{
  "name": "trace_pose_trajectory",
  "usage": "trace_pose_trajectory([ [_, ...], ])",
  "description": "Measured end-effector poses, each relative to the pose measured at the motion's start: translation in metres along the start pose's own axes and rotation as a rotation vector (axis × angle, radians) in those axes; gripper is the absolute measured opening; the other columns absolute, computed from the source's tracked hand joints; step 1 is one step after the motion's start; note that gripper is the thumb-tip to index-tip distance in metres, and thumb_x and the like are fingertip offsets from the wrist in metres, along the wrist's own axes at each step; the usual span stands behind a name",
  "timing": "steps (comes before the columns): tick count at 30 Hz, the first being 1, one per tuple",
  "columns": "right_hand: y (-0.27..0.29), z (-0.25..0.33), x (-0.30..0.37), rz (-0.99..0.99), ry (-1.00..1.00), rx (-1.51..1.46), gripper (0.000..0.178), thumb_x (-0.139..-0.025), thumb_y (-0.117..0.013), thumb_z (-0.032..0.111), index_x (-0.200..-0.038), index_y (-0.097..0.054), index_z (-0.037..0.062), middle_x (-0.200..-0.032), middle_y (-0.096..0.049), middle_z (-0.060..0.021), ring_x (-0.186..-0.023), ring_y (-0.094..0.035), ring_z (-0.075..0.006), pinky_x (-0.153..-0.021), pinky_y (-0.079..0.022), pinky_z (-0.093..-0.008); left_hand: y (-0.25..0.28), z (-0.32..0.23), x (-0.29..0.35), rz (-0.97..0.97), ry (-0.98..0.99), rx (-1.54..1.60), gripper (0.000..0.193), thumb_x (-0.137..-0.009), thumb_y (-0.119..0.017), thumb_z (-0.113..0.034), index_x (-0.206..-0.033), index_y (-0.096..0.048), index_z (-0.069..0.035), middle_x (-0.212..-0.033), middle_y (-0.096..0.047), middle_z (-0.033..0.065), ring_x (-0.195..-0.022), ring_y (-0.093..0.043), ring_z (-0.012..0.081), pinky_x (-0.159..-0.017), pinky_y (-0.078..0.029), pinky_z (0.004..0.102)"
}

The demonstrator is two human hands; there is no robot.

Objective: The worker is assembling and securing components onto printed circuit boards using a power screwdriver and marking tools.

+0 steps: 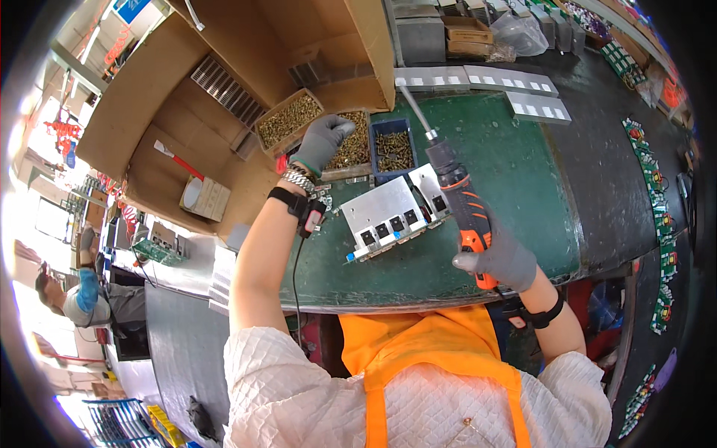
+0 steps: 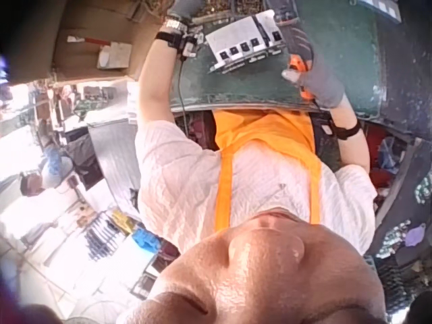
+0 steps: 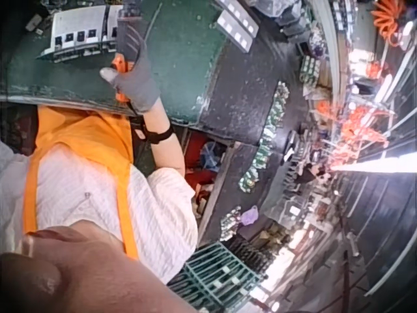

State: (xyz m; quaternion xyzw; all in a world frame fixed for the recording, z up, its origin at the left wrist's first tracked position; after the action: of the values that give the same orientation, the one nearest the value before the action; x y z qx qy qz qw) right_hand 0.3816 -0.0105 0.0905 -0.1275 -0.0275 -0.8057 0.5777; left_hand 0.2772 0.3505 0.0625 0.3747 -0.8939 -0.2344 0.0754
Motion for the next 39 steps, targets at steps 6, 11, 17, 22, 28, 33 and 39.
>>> trace_pose_trajectory([
  [6,0.005,0.021,-0.006,0.02,0.007,0.196,0.088,-0.065,-0.082,0.013,-0.141,-0.04,0.0031,-0.097,-0.058,-0.0026,-0.08,-0.054,-0.0104,-0.075,-0.048,-0.027,-0.024,-0.093,0.035,0.257,-0.062,0.558,0.039,-0.094,-0.059,-0.046,-0.085,-0.056,-0.008,-0.07,-0.047,-0.0041,-0.056,-0.04,0.0058,-0.049,-0.031,0.0206],
  [11,0.002,0.026,-0.006,0.106,-0.013,0.295,0.094,-0.068,-0.083,0.019,-0.144,-0.033,-0.0018,-0.105,-0.06,-0.0071,-0.091,-0.057,-0.0138,-0.082,-0.048,-0.0284,-0.036,-0.112,0.036,0.336,-0.074,0.787,0.039,-0.096,-0.055,-0.047,-0.086,-0.057,-0.01,-0.069,-0.048,-0.0032,-0.054,-0.039,0.0062,-0.049,-0.031,0.0204],
  [17,0.004,0.023,-0.007,0.108,-0.021,0.309,0.095,-0.068,-0.083,0.021,-0.145,-0.033,-0.0021,-0.106,-0.061,-0.008,-0.094,-0.057,-0.0148,-0.084,-0.048,-0.0289,-0.032,-0.111,0.04,0.274,-0.002,0.785,0.035,-0.096,-0.056,-0.043,-0.09,-0.058,-0.009,-0.067,-0.048,-0.0033,-0.052,-0.037,0.0057,-0.048,-0.031,0.0203],
  [22,0.006,0.02,-0.009,0.116,0.005,0.31,0.094,-0.068,-0.082,0.022,-0.144,-0.033,-0.002,-0.105,-0.061,-0.0085,-0.094,-0.058,-0.0154,-0.084,-0.048,-0.0289,-0.031,-0.117,0.041,0.261,0.019,0.771,0.034,-0.097,-0.056,-0.042,-0.093,-0.059,-0.009,-0.066,-0.048,-0.0041,-0.051,-0.037,0.0055,-0.046,-0.031,0.0196],
  [28,0.005,0.023,-0.006,0.118,0.004,0.31,0.092,-0.068,-0.082,0.023,-0.143,-0.035,-0.001,-0.102,-0.061,-0.0077,-0.09,-0.058,-0.0152,-0.082,-0.049,-0.0291,-0.02,-0.13,0.045,0.198,0.02,0.61,0.032,-0.098,-0.057,-0.038,-0.094,-0.061,-0.007,-0.067,-0.054,-0.0039,-0.053,-0.045,0.003,-0.047,-0.035,0.0172],
  [33,0.007,0.022,-0.007,0.115,0.034,0.311,0.091,-0.068,-0.082,0.022,-0.142,-0.035,-0.0008,-0.1,-0.061,-0.0072,-0.088,-0.058,-0.0145,-0.08,-0.049,-0.0291,-0.009,-0.15,0.047,0.15,-0.081,0.279,0.028,-0.098,-0.058,-0.03,-0.101,-0.063,-0.003,-0.071,-0.06,-0.0019,-0.056,-0.052,0.0029,-0.05,-0.041,0.0166],
  [39,0.005,0.023,-0.004,0.122,0.033,0.321,0.09,-0.068,-0.082,0.022,-0.143,-0.036,0.0009,-0.099,-0.06,-0.0073,-0.088,-0.057,-0.0147,-0.079,-0.049,-0.0292,-0.018,-0.14,0.056,0.098,-0.022,0.45,0.025,-0.098,-0.058,-0.025,-0.105,-0.064,-0.002,-0.073,-0.061,-0.0013,-0.058,-0.053,0.0037,-0.051,-0.042,0.0168],
])
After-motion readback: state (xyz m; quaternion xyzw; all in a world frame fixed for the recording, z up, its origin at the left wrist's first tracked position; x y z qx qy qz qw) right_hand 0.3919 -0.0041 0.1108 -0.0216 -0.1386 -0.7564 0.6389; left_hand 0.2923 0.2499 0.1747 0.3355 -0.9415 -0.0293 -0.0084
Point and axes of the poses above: each hand's wrist, its own x-axis away from the middle knuckle, its own y-axis out of the back of the hand, z = x × y, the point moved 6 cm from there along -x, towards the middle knuckle
